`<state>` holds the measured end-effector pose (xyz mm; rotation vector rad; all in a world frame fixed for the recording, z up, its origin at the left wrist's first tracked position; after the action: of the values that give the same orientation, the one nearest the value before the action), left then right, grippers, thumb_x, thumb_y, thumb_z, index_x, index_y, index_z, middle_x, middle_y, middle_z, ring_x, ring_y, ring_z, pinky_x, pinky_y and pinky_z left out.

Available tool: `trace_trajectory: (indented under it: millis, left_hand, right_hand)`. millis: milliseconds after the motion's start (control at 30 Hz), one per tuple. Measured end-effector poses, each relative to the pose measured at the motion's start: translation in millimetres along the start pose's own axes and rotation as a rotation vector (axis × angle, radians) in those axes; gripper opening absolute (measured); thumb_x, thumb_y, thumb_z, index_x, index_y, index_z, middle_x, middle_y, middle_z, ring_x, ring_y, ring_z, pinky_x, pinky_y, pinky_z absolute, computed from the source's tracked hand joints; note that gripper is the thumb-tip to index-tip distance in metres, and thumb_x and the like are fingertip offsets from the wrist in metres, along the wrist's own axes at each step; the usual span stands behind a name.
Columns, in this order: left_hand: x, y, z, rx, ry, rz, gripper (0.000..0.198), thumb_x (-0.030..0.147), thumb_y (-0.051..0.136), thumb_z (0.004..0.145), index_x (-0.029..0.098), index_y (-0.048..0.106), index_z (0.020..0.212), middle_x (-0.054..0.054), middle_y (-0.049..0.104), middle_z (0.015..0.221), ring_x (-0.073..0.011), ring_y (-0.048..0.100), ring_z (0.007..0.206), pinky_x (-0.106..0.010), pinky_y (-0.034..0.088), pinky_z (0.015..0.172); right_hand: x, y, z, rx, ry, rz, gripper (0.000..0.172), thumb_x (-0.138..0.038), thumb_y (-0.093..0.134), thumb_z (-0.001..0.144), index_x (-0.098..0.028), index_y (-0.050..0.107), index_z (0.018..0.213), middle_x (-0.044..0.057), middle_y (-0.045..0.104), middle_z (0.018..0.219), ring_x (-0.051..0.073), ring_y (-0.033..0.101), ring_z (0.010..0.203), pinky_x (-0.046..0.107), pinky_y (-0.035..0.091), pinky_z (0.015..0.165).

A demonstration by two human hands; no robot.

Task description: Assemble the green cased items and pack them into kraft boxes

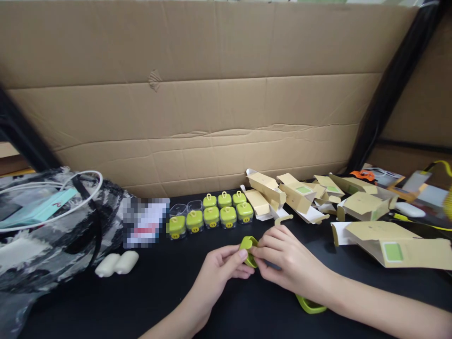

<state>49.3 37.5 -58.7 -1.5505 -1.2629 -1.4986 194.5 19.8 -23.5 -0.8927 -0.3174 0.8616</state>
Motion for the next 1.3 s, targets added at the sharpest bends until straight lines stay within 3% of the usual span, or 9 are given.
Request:
trace_trajectory:
  millis: [267,433,800,900,1000,1033,1133,1200,1300]
  left_hand:
    - [-0.1,-0.4,-0.3,-0.027,-0.003,0.031,0.028,0.036,0.070,0.074,0.015,0.073,0.094,-0.002,0.072,0.071,-0.0140,0.067,0.070,-0.024,0.052,0.069]
    - [-1.1,-0.7,0.0,-0.055,0.026,0.007,0.033,0.035,0.069,0.076,0.020,0.070,0.106,-0.003,0.074,0.084,-0.0144,0.067,0.076,-0.026,0.052,0.073]
    - [-0.4,2.6,-1.6,-0.042,0.042,0.045,0.034,0.036,0.067,0.077,0.020,0.069,0.107,-0.003,0.074,0.083,-0.0151,0.067,0.073,-0.028,0.053,0.073]
    - [-1.2,2.6,-2.4,-0.038,0.047,0.041,0.033,0.037,0.067,0.077,0.020,0.069,0.105,-0.003,0.074,0.080,-0.0153,0.067,0.072,-0.027,0.052,0.071]
    - [0.0,2.8,-4.1,-0.028,0.074,0.029,0.034,0.038,0.067,0.077,0.020,0.069,0.106,-0.004,0.074,0.083,-0.0165,0.067,0.074,-0.027,0.052,0.071]
    - [0.6,3.0,-4.7,-0.029,0.083,0.030,0.035,0.038,0.066,0.077,0.020,0.068,0.108,-0.005,0.075,0.085,-0.0170,0.068,0.075,-0.027,0.052,0.071]
    - [1.7,3.9,-5.5,-0.045,0.089,0.048,0.040,0.041,0.066,0.077,0.020,0.067,0.111,-0.006,0.075,0.089,-0.0197,0.069,0.078,-0.028,0.052,0.069]
    - [1.5,4.4,-4.9,-0.060,0.082,0.066,0.043,0.043,0.066,0.076,0.019,0.066,0.112,-0.007,0.074,0.091,-0.0215,0.069,0.080,-0.029,0.053,0.069]
    - [0.7,5.1,-4.0,-0.081,0.079,0.110,0.045,0.041,0.064,0.077,0.018,0.064,0.116,-0.007,0.074,0.093,-0.0214,0.068,0.080,-0.031,0.053,0.072]
  right_hand:
    - [0.6,2.3,-1.5,-0.152,0.006,0.028,0.017,-0.015,0.046,0.090,-0.020,0.062,0.089,0.004,0.059,0.078,0.019,0.050,0.078,0.034,0.039,0.073]
    - [0.8,1.3,0.4,-0.101,0.002,0.047,0.019,-0.013,0.042,0.092,-0.018,0.060,0.086,0.004,0.060,0.079,0.018,0.050,0.078,0.033,0.038,0.073]
    - [-5.1,0.8,-0.3,-0.102,-0.039,0.019,0.027,-0.003,0.035,0.089,-0.015,0.059,0.087,0.005,0.060,0.079,0.019,0.049,0.078,0.033,0.035,0.072]
    - [-6.5,-1.2,0.5,-0.069,-0.053,-0.021,0.024,-0.007,0.037,0.091,-0.015,0.058,0.086,0.004,0.060,0.078,0.019,0.051,0.077,0.034,0.036,0.070]
    - [1.9,-7.2,3.6,0.019,0.077,-0.017,0.007,-0.018,0.052,0.089,-0.016,0.057,0.094,0.007,0.062,0.089,0.021,0.054,0.083,0.035,0.039,0.073]
    - [6.6,-8.4,4.5,0.024,0.144,0.009,0.015,-0.019,0.057,0.087,-0.015,0.056,0.101,0.008,0.062,0.097,0.022,0.055,0.088,0.036,0.040,0.076]
    - [18.8,-4.3,5.7,-0.121,0.316,0.181,0.027,-0.020,0.063,0.083,-0.017,0.055,0.108,0.008,0.064,0.103,0.021,0.059,0.093,0.032,0.044,0.079]
    - [22.1,-0.5,5.1,-0.221,0.367,0.270,0.017,-0.022,0.061,0.084,-0.019,0.057,0.100,0.004,0.068,0.094,0.018,0.063,0.084,0.028,0.046,0.073]
    - [22.4,0.4,4.5,-0.240,0.395,0.263,0.009,-0.020,0.060,0.083,-0.019,0.056,0.092,0.002,0.067,0.086,0.018,0.062,0.079,0.027,0.045,0.068]
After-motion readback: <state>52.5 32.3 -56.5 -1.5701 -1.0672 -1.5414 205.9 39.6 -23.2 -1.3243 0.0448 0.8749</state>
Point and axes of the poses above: each hand's wrist, its own z-axis towards the middle knuckle, its own y-axis out of the palm, x = y × z, the point moved 4 cm from there along z, towards the middle knuckle
